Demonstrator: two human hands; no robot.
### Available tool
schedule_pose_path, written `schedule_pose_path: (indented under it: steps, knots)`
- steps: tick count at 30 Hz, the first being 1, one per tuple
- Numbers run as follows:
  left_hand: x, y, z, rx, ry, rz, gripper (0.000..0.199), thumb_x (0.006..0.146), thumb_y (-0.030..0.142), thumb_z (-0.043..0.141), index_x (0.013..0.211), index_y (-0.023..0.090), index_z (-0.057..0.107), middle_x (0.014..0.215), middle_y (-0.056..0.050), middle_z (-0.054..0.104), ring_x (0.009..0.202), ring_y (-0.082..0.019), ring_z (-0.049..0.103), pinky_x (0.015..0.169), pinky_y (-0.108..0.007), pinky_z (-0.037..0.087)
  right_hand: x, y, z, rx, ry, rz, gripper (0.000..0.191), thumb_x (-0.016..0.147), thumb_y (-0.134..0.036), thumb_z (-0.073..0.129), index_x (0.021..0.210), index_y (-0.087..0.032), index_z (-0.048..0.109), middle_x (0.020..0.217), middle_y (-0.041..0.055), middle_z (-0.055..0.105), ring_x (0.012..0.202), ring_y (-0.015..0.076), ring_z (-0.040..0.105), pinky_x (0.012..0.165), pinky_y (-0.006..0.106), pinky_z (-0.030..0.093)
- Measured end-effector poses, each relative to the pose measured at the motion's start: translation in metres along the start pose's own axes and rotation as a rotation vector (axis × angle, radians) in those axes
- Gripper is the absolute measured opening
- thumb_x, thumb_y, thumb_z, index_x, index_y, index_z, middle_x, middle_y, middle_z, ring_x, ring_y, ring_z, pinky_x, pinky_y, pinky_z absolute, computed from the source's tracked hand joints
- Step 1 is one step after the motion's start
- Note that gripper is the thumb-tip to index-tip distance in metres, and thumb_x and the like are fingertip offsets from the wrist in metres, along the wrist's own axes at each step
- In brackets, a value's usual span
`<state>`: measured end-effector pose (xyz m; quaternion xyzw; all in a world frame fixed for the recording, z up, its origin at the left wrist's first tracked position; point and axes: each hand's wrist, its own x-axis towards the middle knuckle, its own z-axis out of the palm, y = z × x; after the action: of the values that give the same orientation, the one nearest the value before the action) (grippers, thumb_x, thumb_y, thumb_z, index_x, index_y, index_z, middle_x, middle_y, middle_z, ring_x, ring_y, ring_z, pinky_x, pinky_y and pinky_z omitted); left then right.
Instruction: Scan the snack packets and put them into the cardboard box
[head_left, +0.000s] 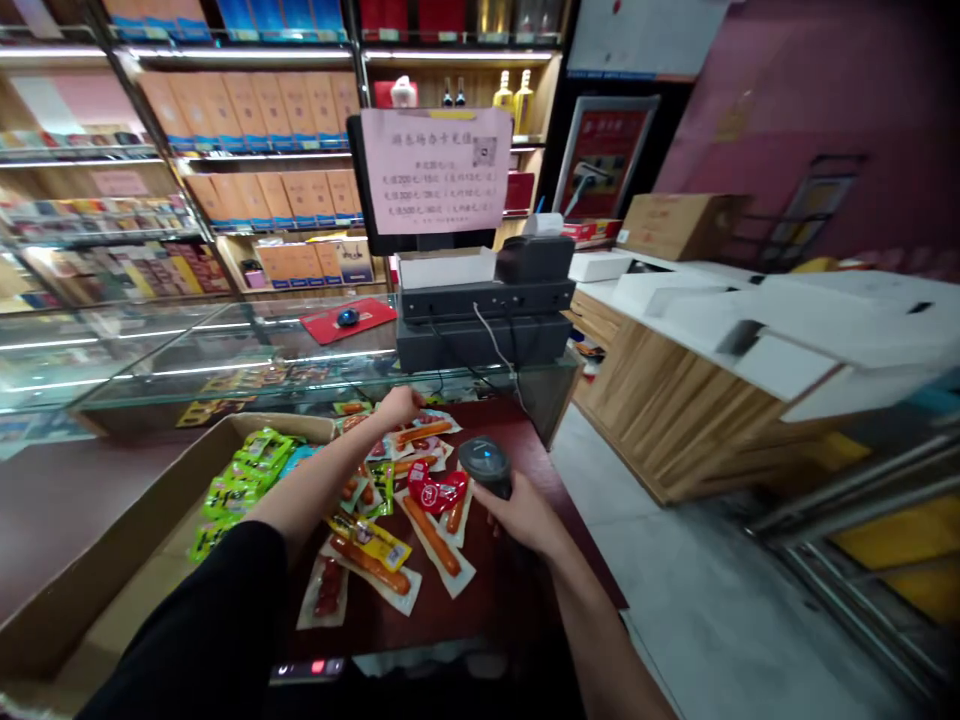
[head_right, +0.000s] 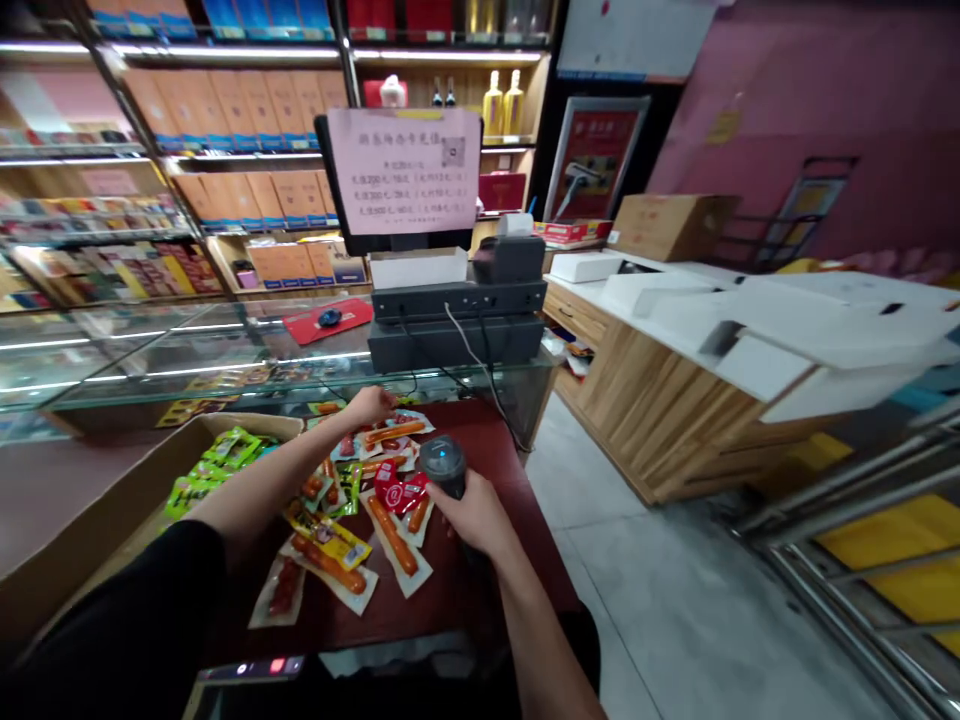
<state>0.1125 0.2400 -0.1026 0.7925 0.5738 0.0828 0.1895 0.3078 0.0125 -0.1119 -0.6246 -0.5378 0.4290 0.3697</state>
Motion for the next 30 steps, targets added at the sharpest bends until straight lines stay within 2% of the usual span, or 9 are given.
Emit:
schedule_pose_path:
  steps: [4, 6, 9, 15, 19, 22, 24, 27, 30]
  knots:
    - [0.024, 0.012, 0.021, 0.207, 0.12, 0.071, 0.033, 0.072, 0.025, 0.068, 0.105, 0.02, 0.07, 0.107, -0.008, 0.07, 0.101, -0.023, 0.063, 0.083, -0.025, 0.047, 0.0, 0.007, -0.013, -0.014, 0.039, 0.018, 0.031, 0.08, -0.046, 0.062, 0.087, -0.017, 0.059, 0.054, -0.0003, 0.062, 0.042, 0.0142, 0.06, 0.04, 0.02, 0.044]
    - [0.031, 0.016, 0.028, 0.272, 0.163, 0.094, 0.031, 0.077, 0.024, 0.062, 0.107, 0.019, 0.068, 0.107, -0.011, 0.069, 0.102, -0.025, 0.063, 0.085, -0.028, 0.047, 0.001, 0.009, -0.018, -0.025, 0.046, 0.035, 0.031, 0.081, -0.046, 0.061, 0.087, -0.016, 0.059, 0.055, 0.0005, 0.063, 0.041, 0.0141, 0.06, 0.04, 0.02, 0.044]
    - [0.038, 0.021, 0.035, 0.325, 0.158, 0.085, 0.029, 0.082, 0.021, 0.056, 0.11, 0.018, 0.063, 0.101, -0.013, 0.069, 0.097, -0.025, 0.065, 0.082, -0.03, 0.047, 0.003, 0.013, -0.023, -0.024, 0.04, 0.037, 0.031, 0.082, -0.046, 0.06, 0.087, -0.016, 0.059, 0.056, 0.0014, 0.064, 0.041, 0.0142, 0.06, 0.04, 0.021, 0.044]
    - [0.038, 0.023, 0.043, 0.358, 0.138, 0.085, 0.032, 0.084, 0.018, 0.052, 0.115, 0.015, 0.057, 0.098, -0.017, 0.069, 0.094, -0.027, 0.066, 0.079, -0.032, 0.048, 0.004, 0.014, -0.024, -0.028, 0.04, 0.038, 0.031, 0.081, -0.047, 0.061, 0.086, -0.016, 0.059, 0.055, 0.0009, 0.063, 0.041, 0.0144, 0.06, 0.039, 0.021, 0.044]
    - [0.026, 0.019, 0.036, 0.307, 0.161, 0.099, 0.034, 0.079, 0.015, 0.055, 0.113, 0.012, 0.06, 0.1, -0.018, 0.068, 0.094, -0.028, 0.066, 0.079, -0.032, 0.048, 0.002, 0.012, -0.019, -0.029, 0.045, 0.021, 0.03, 0.081, -0.046, 0.062, 0.087, -0.016, 0.059, 0.055, 0.0005, 0.063, 0.042, 0.0145, 0.061, 0.041, 0.021, 0.045]
    - [0.011, 0.011, 0.02, 0.157, 0.163, 0.112, 0.022, 0.074, 0.018, 0.062, 0.094, 0.013, 0.068, 0.096, -0.015, 0.069, 0.092, -0.025, 0.065, 0.079, -0.029, 0.047, 0.001, 0.01, -0.01, -0.006, 0.028, -0.003, 0.03, 0.081, -0.046, 0.062, 0.088, -0.017, 0.058, 0.053, -0.001, 0.062, 0.042, 0.0143, 0.06, 0.04, 0.021, 0.045]
    - [-0.005, 0.004, 0.009, -0.025, 0.181, 0.09, 0.016, 0.07, 0.019, 0.066, 0.086, 0.014, 0.069, 0.087, -0.01, 0.07, 0.085, -0.022, 0.065, 0.076, -0.027, 0.047, 0.003, 0.006, -0.002, 0.013, 0.001, -0.017, 0.031, 0.081, -0.047, 0.061, 0.086, -0.017, 0.058, 0.052, -0.0018, 0.06, 0.041, 0.014, 0.059, 0.039, 0.021, 0.044]
    - [-0.037, -0.008, -0.002, -0.448, 0.183, -0.032, 0.019, 0.064, 0.02, 0.072, 0.081, 0.014, 0.067, 0.076, -0.003, 0.068, 0.072, -0.015, 0.063, 0.067, -0.023, 0.048, 0.007, -0.003, 0.015, 0.036, -0.045, -0.036, 0.03, 0.08, -0.047, 0.062, 0.087, -0.018, 0.057, 0.052, -0.0023, 0.06, 0.04, 0.0139, 0.058, 0.038, 0.021, 0.044]
    - [-0.08, -0.021, -0.006, -0.987, 0.09, -0.182, 0.025, 0.065, 0.02, 0.074, 0.087, 0.014, 0.065, 0.075, -0.002, 0.068, 0.064, -0.012, 0.062, 0.061, -0.023, 0.05, 0.007, -0.013, 0.035, 0.063, -0.117, -0.036, 0.031, 0.079, -0.047, 0.063, 0.09, -0.018, 0.058, 0.052, -0.0026, 0.06, 0.04, 0.0139, 0.058, 0.038, 0.023, 0.046]
